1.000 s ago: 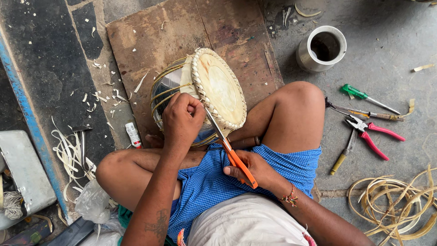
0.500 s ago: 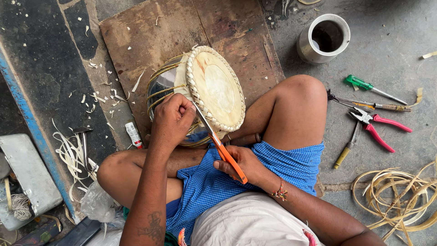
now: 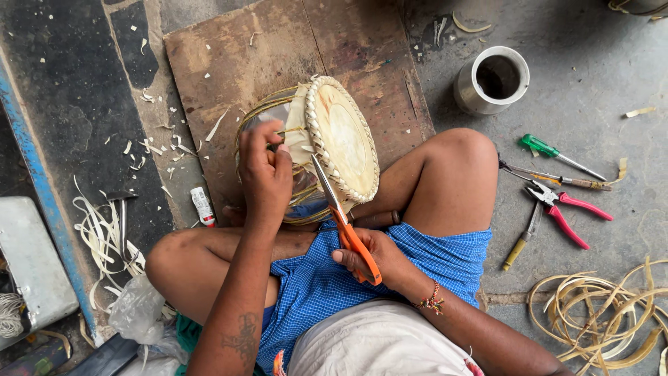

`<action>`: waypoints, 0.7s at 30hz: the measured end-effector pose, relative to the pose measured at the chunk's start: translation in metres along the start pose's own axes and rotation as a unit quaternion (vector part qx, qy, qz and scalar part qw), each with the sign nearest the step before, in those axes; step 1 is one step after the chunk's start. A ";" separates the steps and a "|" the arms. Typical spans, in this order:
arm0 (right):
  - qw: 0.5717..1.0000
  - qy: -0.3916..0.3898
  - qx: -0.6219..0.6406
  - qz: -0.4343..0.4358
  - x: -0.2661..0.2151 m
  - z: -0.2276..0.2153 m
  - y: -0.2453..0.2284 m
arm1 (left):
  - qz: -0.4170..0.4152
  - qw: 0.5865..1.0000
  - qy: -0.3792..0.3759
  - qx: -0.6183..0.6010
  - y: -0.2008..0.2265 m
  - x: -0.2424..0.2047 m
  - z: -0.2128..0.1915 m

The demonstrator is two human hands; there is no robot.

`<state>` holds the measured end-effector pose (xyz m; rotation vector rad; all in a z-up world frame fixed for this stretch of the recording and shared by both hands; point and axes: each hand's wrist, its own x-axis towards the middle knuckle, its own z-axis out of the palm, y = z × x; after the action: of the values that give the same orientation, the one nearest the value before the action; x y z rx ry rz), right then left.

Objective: The person sits on the floor and repairs a small drum by weaving a white cord around the rim of the drumhead. They use a screwdriver to tuck the cord into the weave and a pair of scissors to trim the excess cord.

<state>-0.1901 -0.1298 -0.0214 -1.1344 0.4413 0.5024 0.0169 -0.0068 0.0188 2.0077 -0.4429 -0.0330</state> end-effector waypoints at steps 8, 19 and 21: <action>0.991 -0.033 0.124 0.027 0.000 0.005 -0.008 | 0.056 0.988 -0.097 0.109 0.008 -0.003 -0.001; 0.990 -0.018 0.133 0.039 -0.005 0.010 -0.018 | 0.106 0.968 -0.181 0.138 0.008 0.022 -0.004; 0.990 -0.014 0.138 0.024 -0.002 0.011 -0.017 | 0.082 0.970 -0.193 0.125 0.006 0.023 -0.002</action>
<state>-0.1811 -0.1254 -0.0037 -0.8509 0.4989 0.4821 0.0369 -0.0154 0.0289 2.2088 -0.8969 -0.2810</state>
